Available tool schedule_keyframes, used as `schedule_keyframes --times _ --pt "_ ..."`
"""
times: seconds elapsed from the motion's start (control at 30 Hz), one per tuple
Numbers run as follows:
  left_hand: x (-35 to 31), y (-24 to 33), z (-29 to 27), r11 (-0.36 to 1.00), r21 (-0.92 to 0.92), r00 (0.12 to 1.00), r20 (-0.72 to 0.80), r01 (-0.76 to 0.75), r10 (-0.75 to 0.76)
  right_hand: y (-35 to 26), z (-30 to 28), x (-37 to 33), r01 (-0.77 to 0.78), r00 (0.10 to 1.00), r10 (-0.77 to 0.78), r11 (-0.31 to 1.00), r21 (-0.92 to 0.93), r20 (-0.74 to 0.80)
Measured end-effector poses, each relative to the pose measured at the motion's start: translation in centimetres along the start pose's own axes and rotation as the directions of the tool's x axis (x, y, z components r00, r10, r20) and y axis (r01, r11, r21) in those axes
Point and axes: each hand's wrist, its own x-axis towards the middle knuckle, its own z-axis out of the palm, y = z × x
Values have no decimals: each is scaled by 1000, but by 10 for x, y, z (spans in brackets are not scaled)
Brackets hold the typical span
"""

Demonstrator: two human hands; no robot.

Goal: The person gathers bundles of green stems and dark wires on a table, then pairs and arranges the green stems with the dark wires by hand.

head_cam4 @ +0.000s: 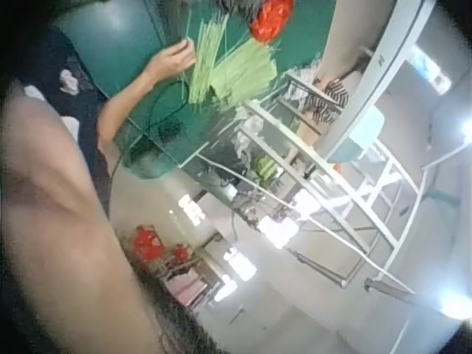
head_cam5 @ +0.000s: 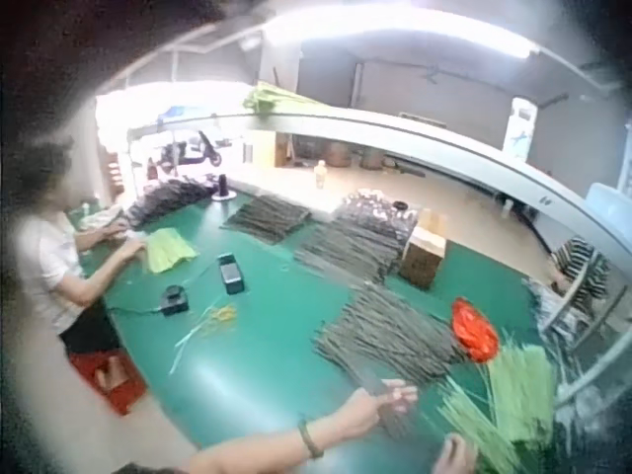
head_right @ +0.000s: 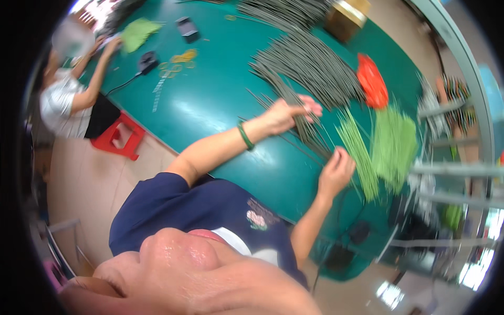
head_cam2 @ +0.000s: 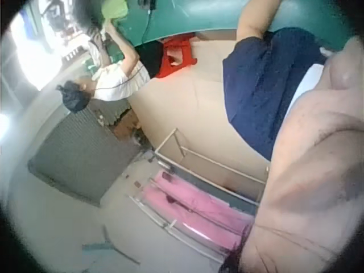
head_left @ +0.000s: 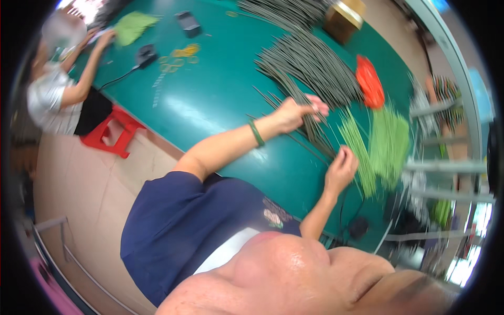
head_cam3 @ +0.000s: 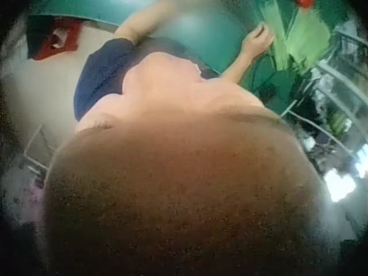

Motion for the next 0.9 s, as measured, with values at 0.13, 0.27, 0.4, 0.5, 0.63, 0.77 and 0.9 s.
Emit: schedule_keyframes --times 0.13,0.27,0.4,0.5,0.63,0.77,0.9 --pt "-7 19 -3 996 90 996 -89 -1 9 -5 11 8 28 1000 -28 999 41 -8" --pt "-3 21 10 995 81 991 -125 64 -54 -4 7 9 -20 1000 20 999 27 -22" --pt "-1 12 14 991 96 991 -102 92 -82 2 3 6 -23 999 23 1000 -7 -25" --pt "-4 10 20 986 135 994 -61 93 -86 6 3 3 0 999 0 1000 4 -37" --pt "-9 13 14 987 140 996 -61 79 -71 -2 5 5 -6 1000 5 1000 15 12" --pt "-9 13 18 981 176 997 -44 76 -69 -5 6 7 2 1000 -2 1000 25 6" --pt "-9 4 18 969 231 996 17 85 -92 -12 12 10 23 999 -25 998 62 22"
